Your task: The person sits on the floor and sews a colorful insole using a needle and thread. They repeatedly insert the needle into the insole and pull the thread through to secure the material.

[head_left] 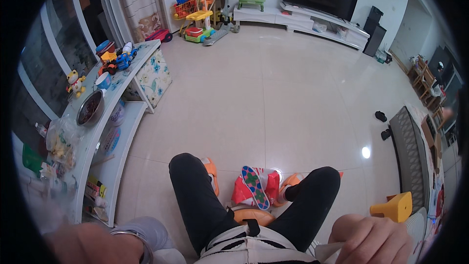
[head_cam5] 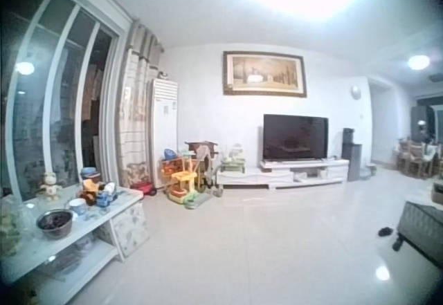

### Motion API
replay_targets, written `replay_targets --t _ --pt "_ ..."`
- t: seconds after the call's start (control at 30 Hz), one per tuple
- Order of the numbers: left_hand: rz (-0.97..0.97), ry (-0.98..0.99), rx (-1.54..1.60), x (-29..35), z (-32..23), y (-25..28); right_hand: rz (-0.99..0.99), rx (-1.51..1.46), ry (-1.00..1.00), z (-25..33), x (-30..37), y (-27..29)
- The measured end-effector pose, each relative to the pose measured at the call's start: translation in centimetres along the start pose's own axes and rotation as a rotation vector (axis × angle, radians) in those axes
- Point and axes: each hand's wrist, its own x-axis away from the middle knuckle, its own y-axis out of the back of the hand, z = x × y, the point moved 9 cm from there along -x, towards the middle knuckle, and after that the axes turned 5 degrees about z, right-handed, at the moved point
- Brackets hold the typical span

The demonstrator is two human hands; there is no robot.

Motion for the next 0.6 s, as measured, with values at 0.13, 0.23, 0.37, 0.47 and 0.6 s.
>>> replay_targets --t 0.13,0.23,0.37,0.47,0.6 --pt "0.008 -0.027 -0.024 1.1 0.1 0.0 0.001 0.021 0.002 0.0 0.0 -0.5" --pt "0.006 -0.039 -0.025 1.4 0.3 0.3 0.016 0.038 0.020 0.3 -0.3 -0.6" --pt "-0.013 -0.048 -0.039 1.5 0.5 0.5 0.033 0.029 0.035 0.1 -0.5 -0.8" --pt "-0.017 -0.077 -0.047 1.4 0.7 0.8 0.066 0.068 0.081 0.3 -0.5 -1.0" --pt "-0.036 -0.096 -0.069 1.9 0.4 0.8 -0.007 0.077 0.101 0.7 -0.1 -1.0"
